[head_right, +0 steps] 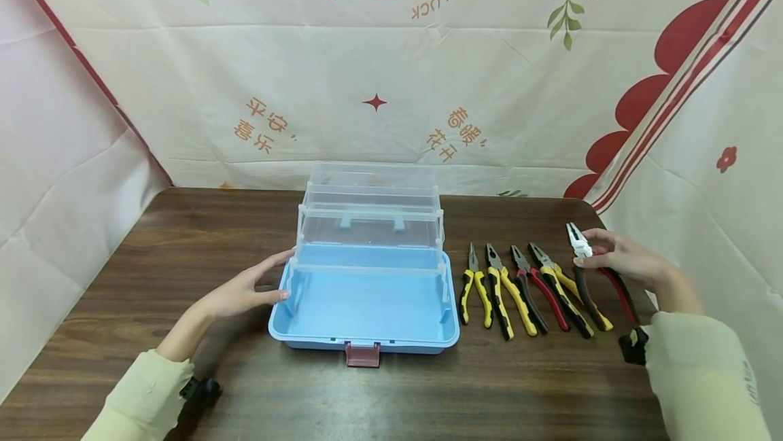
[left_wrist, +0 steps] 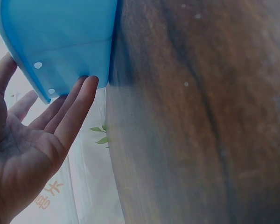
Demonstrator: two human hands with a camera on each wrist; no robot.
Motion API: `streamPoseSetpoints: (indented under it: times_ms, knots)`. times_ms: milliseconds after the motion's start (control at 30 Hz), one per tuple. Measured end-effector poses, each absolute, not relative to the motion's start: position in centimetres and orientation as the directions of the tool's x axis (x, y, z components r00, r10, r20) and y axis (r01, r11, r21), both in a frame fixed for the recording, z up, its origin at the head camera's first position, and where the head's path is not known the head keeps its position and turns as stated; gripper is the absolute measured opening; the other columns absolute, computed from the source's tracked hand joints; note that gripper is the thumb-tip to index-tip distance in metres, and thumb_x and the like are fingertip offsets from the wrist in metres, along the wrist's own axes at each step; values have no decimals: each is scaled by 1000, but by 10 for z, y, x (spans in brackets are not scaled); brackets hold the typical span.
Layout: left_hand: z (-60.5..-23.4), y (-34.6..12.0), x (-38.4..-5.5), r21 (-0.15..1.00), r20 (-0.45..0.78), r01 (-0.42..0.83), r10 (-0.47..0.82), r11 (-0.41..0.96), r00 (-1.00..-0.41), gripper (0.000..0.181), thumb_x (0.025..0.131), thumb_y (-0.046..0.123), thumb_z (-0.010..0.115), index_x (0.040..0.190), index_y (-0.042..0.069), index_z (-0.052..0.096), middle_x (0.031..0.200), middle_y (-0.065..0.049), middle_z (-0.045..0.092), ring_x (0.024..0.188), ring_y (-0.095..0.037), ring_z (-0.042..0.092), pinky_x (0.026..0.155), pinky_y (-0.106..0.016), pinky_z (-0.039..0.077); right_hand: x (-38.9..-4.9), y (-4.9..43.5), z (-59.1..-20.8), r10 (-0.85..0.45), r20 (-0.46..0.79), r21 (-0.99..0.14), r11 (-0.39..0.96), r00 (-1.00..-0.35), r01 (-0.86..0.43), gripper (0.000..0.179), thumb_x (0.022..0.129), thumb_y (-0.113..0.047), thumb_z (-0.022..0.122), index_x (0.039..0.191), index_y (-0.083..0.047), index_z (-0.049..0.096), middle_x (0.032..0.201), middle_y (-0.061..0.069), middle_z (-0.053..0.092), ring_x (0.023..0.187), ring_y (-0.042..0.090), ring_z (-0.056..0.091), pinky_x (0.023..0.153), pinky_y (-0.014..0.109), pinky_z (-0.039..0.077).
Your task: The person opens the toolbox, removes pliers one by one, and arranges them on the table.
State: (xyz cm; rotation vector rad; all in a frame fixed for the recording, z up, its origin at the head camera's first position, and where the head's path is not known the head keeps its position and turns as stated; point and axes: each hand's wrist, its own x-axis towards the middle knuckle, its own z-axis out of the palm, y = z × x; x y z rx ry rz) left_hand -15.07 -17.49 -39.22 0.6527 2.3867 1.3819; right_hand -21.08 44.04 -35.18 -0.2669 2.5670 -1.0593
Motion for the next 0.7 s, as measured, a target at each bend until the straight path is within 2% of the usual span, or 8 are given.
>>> streamPoseSetpoints:
  times_ms: [100,233,300,367,467,533,700]
  knots:
    - [-390,-175,-149,871,-36,231,526,433,-850,66,85,10,59,139,5,21,142,-15,20,122,-35,28,94,-52,28,-211,450,-356,-261,-259,-710,704,-930,0,45,87,-16,56,120,1,32,102,13,49,84,6,49,67,26,43]
    - [-389,-175,-148,874,-34,231,528,428,-849,67,85,11,59,139,6,21,142,-15,20,122,-35,28,94,-52,28,-211,461,-359,-225,-274,-704,709,-935,35,48,87,-16,57,122,2,29,104,18,48,82,2,49,65,24,42]
    - [-390,-175,-148,873,-35,231,527,429,-849,67,85,12,60,140,6,21,142,-14,20,121,-35,29,94,-52,28,-211,466,-360,-216,-266,-715,698,-939,42,40,86,-14,56,119,-7,35,100,17,50,79,4,50,64,25,43]
    - [-390,-175,-148,873,-35,230,526,430,-850,67,85,13,60,140,6,21,142,-14,20,122,-35,28,94,-51,28,-210,470,-361,-205,-261,-720,692,-943,49,33,86,-14,57,113,-20,39,93,10,53,77,7,51,63,26,42]
    - [-390,-175,-148,872,-35,230,524,433,-851,68,85,13,60,140,7,21,142,-15,20,122,-36,27,94,-52,28,-210,475,-363,-188,-260,-715,697,-947,58,31,86,-15,57,105,-31,39,87,4,55,75,7,50,63,26,42]
    - [-390,-175,-148,871,-36,231,524,435,-851,68,85,13,60,140,7,21,142,-15,20,122,-36,27,93,-52,28,-210,477,-364,-180,-268,-696,715,-946,61,30,86,-17,57,106,-28,39,87,3,56,75,6,50,63,26,42]
    - [-390,-175,-148,869,-37,231,522,438,-852,68,85,13,60,140,7,21,141,-15,20,123,-36,26,93,-52,29,-211,476,-370,-143,-276,-655,751,-951,77,35,84,-21,60,110,-9,39,89,6,55,73,9,50,61,28,43]
